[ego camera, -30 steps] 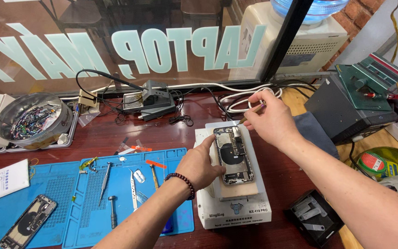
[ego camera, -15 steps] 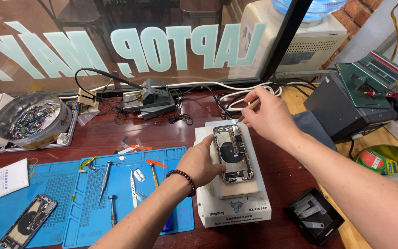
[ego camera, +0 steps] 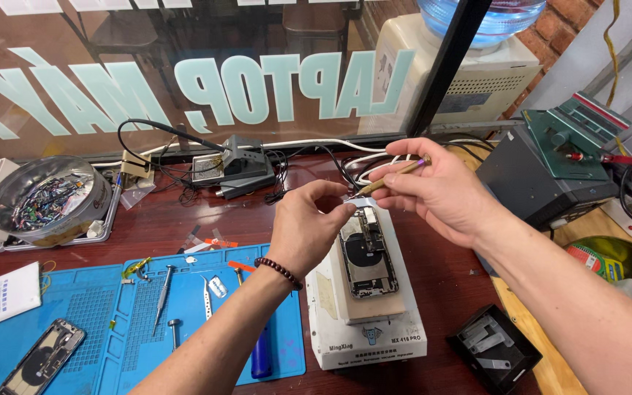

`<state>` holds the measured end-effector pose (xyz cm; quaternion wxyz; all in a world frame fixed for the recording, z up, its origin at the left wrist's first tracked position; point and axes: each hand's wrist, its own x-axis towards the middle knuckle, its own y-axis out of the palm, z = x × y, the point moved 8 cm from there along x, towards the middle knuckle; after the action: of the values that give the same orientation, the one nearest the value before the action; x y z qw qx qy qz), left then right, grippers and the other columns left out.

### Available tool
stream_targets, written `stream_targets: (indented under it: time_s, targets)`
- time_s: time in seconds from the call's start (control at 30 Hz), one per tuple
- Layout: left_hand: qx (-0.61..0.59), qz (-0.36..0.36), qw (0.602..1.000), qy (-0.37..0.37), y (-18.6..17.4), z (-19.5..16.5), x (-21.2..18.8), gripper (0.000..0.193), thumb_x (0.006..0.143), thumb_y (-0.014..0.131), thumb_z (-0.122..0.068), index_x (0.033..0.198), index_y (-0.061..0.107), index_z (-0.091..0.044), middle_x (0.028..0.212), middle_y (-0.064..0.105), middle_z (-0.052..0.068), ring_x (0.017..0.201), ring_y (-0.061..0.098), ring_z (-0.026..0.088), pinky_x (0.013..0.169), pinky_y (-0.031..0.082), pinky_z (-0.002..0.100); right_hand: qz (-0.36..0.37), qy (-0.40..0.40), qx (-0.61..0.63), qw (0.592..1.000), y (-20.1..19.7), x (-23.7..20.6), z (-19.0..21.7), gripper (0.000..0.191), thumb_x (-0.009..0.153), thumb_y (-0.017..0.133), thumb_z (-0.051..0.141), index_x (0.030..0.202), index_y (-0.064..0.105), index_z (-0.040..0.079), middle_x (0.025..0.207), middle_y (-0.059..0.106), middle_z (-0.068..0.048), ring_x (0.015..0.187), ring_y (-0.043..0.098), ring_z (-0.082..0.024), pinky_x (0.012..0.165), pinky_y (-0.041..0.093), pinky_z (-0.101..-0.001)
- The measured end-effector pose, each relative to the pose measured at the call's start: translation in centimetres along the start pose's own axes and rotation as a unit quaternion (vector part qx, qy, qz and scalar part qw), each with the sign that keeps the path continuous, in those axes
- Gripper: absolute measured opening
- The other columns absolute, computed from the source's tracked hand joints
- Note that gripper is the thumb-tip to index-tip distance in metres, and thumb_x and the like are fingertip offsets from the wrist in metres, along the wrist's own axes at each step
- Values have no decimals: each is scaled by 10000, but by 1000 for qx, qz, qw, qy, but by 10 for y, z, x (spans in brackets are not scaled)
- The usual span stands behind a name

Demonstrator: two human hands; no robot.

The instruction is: The person uses a small screwdriver and tweezers to remove screws and small components from a disassembled mobile phone chassis. They carefully lift and set aside several parts while working on the internal assembly.

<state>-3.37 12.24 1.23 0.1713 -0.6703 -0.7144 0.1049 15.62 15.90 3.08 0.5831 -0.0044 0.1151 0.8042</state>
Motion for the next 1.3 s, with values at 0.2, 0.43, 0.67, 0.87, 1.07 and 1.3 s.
stream_targets:
  time_s: [0.2,0.43,0.67,0.87,1.07,1.3]
  targets:
    - [-48,-8,998,36,0,4,-9,188,851,765,-176,949,793,-18,790,794,58,717,730,94,679,575,258,10,4,8,1000,7,-7,-4,406,920,619,8,1303,488,45,1122,697,-191,918,727,-261,831,625,-389]
    - [-41,-136,982,-125,-60,89,-8,181,846,811,-191,875,769,-17,765,753,44,669,652,105,601,533,266,-83,22,19,996,-17,-8,-10,353,927,630,38,1260,511,25,1074,712,-172,908,708,-218,809,605,-361]
    - [14,-61,982,-180,-26,145,-41,139,823,792,-165,903,791,-51,791,780,22,691,699,91,664,566,272,-123,51,-11,991,-34,-12,-20,363,925,639,47,1264,509,26,1039,707,-157,898,704,-210,811,606,-359]
    - [19,-10,977,-212,11,150,-45,140,840,763,-176,926,784,-67,791,765,64,694,697,154,665,561,313,-116,51,-17,992,-38,-8,-25,365,920,641,40,1262,515,18,1046,714,-161,899,710,-216,808,610,-357]
    - [123,-12,985,-119,38,131,-48,121,809,793,-192,876,810,-93,845,671,113,758,664,238,730,543,359,-123,53,-16,991,-47,-13,-30,343,924,626,30,1252,527,15,1054,713,-171,902,715,-231,808,616,-365]
    - [81,-15,988,-133,45,141,-53,163,830,762,-190,966,806,-113,882,677,88,777,690,235,743,561,359,-131,55,-16,990,-57,-18,-32,348,933,609,36,1269,522,15,1063,710,-177,909,710,-236,817,613,-373]
